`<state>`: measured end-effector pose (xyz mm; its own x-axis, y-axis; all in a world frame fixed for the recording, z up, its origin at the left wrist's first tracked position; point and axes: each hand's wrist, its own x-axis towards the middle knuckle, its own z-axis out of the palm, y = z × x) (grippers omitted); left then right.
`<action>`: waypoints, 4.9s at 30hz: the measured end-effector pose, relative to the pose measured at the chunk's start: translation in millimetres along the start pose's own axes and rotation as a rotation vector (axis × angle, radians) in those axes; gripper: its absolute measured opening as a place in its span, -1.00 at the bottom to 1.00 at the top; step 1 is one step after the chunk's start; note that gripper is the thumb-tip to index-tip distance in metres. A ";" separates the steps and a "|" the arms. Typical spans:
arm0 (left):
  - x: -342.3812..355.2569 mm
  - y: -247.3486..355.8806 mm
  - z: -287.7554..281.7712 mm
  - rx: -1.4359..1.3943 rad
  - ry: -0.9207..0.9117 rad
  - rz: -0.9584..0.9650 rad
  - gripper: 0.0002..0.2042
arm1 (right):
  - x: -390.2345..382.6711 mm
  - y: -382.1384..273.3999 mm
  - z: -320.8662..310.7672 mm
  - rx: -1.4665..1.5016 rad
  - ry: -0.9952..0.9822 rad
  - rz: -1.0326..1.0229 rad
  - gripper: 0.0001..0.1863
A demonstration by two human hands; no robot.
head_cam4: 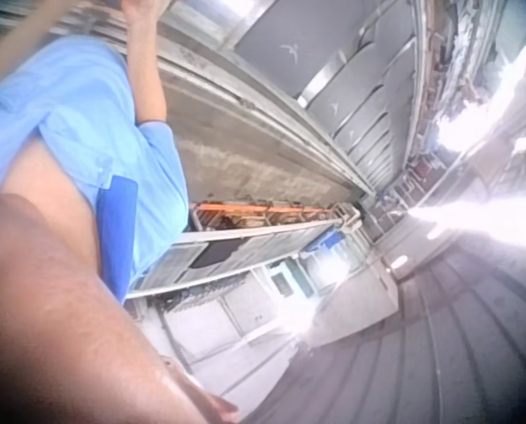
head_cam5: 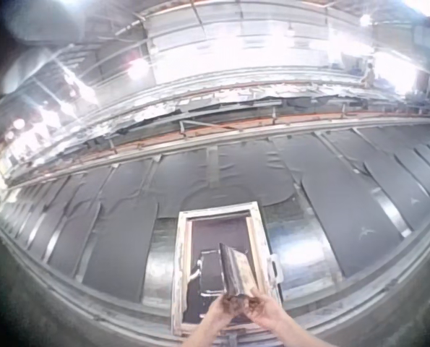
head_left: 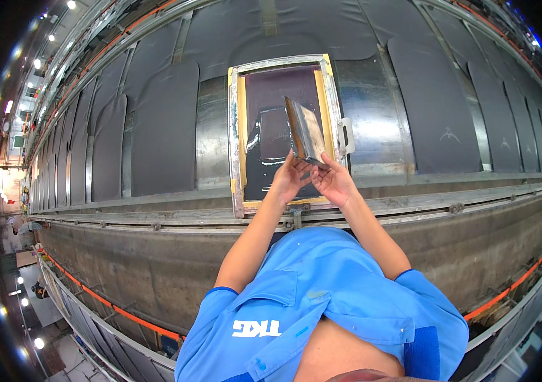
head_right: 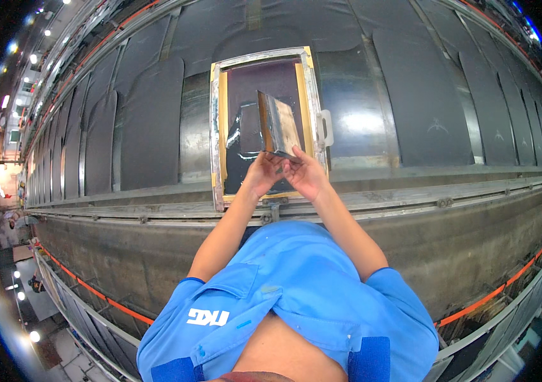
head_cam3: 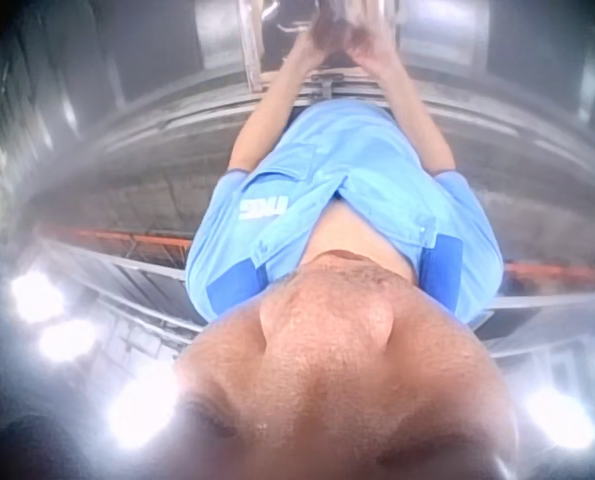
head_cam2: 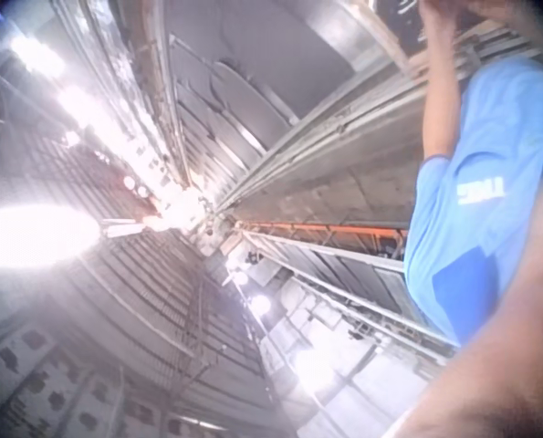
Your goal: The person uses a squeegee to spread dark ink across a screen printing frame placed over a garment on a conveyor. The person repeatedly pulls the squeegee across the screen to apply ink, then lifts the frame and moves to the next garment to repeat the process.
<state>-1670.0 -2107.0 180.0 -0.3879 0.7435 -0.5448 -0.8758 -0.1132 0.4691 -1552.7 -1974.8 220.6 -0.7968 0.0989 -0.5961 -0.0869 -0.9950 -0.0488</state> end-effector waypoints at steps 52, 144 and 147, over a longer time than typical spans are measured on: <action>-7.6 70.8 -40.5 1.914 0.791 0.523 -0.61 | 128.4 -103.3 -54.0 -1.431 0.594 -1.060 -0.50; -172.8 387.7 -389.2 1.875 0.055 0.871 -0.48 | 231.9 397.2 162.2 -2.138 -0.002 -0.841 -0.41; -119.5 423.0 -384.0 1.802 0.049 0.958 -0.52 | 280.5 354.8 183.7 -2.182 -0.025 -1.088 -0.50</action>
<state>-2104.4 -2496.8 176.7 -0.4903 0.8366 0.2444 0.7773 0.2929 0.5568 -1916.8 -2297.7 183.2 -0.9180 0.3445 0.1963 0.1647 0.7815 -0.6017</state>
